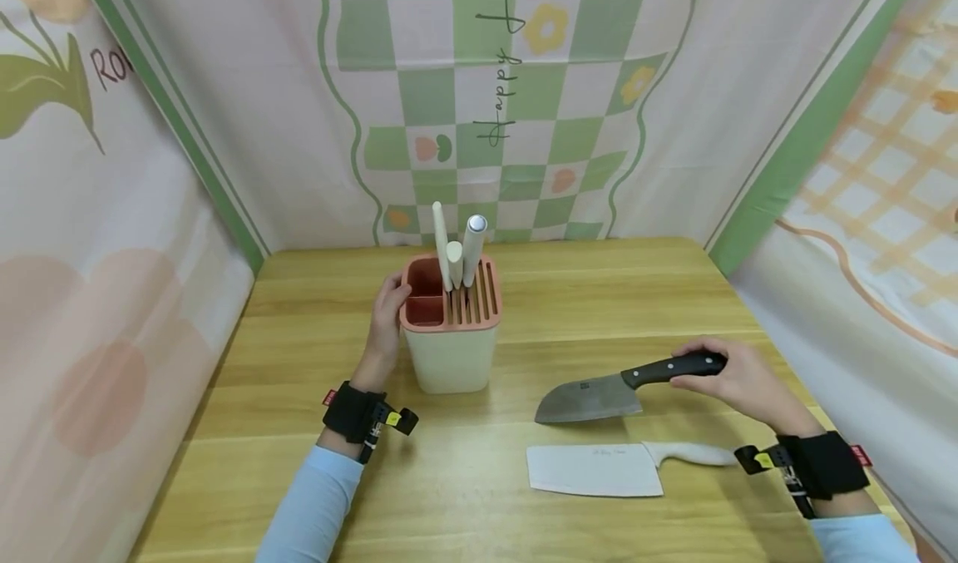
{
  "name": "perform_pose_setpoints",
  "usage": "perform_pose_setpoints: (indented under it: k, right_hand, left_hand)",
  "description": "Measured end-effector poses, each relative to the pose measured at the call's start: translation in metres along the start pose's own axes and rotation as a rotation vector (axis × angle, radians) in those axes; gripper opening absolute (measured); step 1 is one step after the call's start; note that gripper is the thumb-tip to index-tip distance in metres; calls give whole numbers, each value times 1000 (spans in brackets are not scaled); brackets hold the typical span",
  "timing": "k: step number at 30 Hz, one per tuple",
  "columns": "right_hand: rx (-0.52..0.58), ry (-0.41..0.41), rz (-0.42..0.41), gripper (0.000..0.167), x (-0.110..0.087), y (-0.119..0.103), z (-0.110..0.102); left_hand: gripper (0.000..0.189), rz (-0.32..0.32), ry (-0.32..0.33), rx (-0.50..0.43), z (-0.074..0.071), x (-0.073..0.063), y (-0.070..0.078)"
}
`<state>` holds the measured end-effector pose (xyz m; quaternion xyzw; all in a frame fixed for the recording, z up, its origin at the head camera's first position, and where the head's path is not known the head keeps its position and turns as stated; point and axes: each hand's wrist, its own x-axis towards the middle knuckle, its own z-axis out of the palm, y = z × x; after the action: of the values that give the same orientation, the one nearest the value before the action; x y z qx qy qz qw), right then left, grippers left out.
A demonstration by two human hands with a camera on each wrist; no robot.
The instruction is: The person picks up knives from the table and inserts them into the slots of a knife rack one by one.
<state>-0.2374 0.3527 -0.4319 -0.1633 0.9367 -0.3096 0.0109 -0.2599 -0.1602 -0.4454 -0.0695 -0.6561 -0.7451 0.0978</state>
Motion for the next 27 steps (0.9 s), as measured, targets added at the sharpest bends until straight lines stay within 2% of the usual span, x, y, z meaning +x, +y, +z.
perform_pose_setpoints:
  k: [6,9,14,20,27]
  right_hand:
    - [92,63,4,37,6,-23,-4]
    - [159,90,3,40,8,-33,-3]
    - [263,143,-49,39,13,-46,1]
    - [340,162,-161,37,21,-60,5]
    - [388,159,-354,38,32,-86,11]
  left_hand:
    - [52,-60,-1,9,-2,-1,2]
    - [52,-66,-9,20,-2,-1,2]
    - [52,-57,-17,38,-3,0,0]
    - [53,-47,-12,45,-1,0,-1]
    - [52,-30,-5,20,-1,2,-4]
